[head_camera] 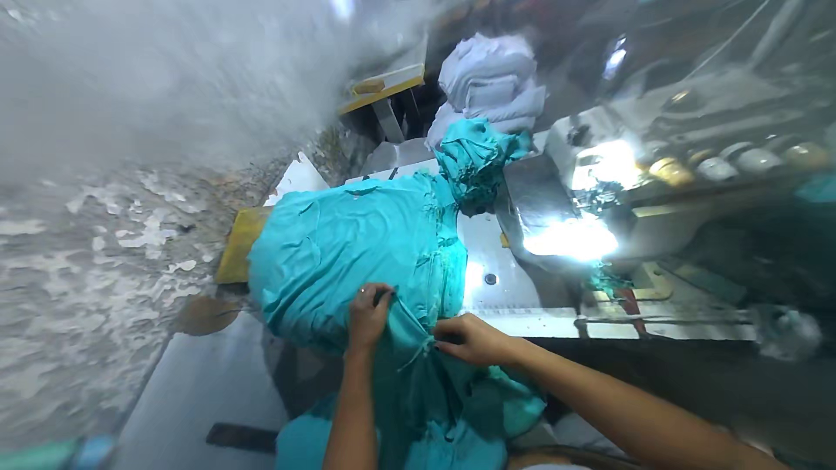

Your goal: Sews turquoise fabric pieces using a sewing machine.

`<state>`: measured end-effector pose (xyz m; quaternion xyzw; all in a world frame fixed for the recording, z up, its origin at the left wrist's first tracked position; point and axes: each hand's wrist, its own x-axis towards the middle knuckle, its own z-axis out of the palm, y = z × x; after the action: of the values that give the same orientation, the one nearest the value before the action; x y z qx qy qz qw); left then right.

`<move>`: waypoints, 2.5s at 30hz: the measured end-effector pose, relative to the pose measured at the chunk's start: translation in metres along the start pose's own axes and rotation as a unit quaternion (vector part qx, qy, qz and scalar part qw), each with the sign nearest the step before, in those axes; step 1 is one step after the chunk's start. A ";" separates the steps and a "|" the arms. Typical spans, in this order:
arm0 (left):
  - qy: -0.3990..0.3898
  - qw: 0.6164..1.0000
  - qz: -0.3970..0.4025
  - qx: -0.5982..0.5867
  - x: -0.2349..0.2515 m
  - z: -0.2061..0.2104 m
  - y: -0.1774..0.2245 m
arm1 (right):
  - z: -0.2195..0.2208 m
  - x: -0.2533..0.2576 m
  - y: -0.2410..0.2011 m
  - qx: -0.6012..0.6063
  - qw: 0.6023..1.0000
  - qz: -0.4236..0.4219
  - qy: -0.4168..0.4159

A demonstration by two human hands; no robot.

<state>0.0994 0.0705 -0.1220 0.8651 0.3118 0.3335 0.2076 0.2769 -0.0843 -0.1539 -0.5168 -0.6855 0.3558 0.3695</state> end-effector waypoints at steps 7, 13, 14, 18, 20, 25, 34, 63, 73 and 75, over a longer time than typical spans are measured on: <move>-0.134 0.976 -0.152 0.083 0.023 -0.009 0.035 | -0.011 0.006 -0.007 0.140 0.979 0.119 -0.088; -0.099 0.982 -0.102 0.127 0.015 -0.003 0.049 | -0.011 -0.014 -0.021 0.247 0.952 0.176 -0.048; -0.045 0.994 -0.037 0.098 0.012 -0.004 0.051 | -0.015 -0.022 -0.026 0.220 0.962 0.158 -0.030; 0.053 0.970 0.229 -0.061 0.027 -0.018 0.085 | -0.032 -0.070 -0.052 0.006 0.981 -0.040 0.191; 0.042 0.953 0.268 -0.135 0.040 -0.020 0.118 | -0.042 -0.094 -0.064 -0.105 0.938 -0.118 0.308; -0.012 0.937 0.302 -0.177 0.090 0.038 0.166 | -0.071 -0.141 -0.059 -0.258 0.852 -0.070 0.451; -0.151 0.981 0.121 0.004 0.111 0.159 0.199 | -0.093 -0.162 0.018 -0.203 0.844 0.087 0.489; -0.061 0.994 0.076 -0.046 0.108 0.177 0.187 | -0.129 -0.149 -0.014 0.010 0.832 0.206 0.515; -0.480 0.854 -0.149 -0.134 -0.068 0.007 0.128 | -0.162 -0.199 -0.022 0.125 0.893 0.249 0.353; -0.394 0.916 -0.062 -0.041 -0.025 -0.071 0.088 | -0.155 -0.211 -0.025 0.180 0.912 0.220 0.296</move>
<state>0.0701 0.0009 -0.0338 0.8961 0.2435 -0.0354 0.3695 0.4418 -0.2782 -0.0883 -0.6608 -0.3378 0.3768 0.5543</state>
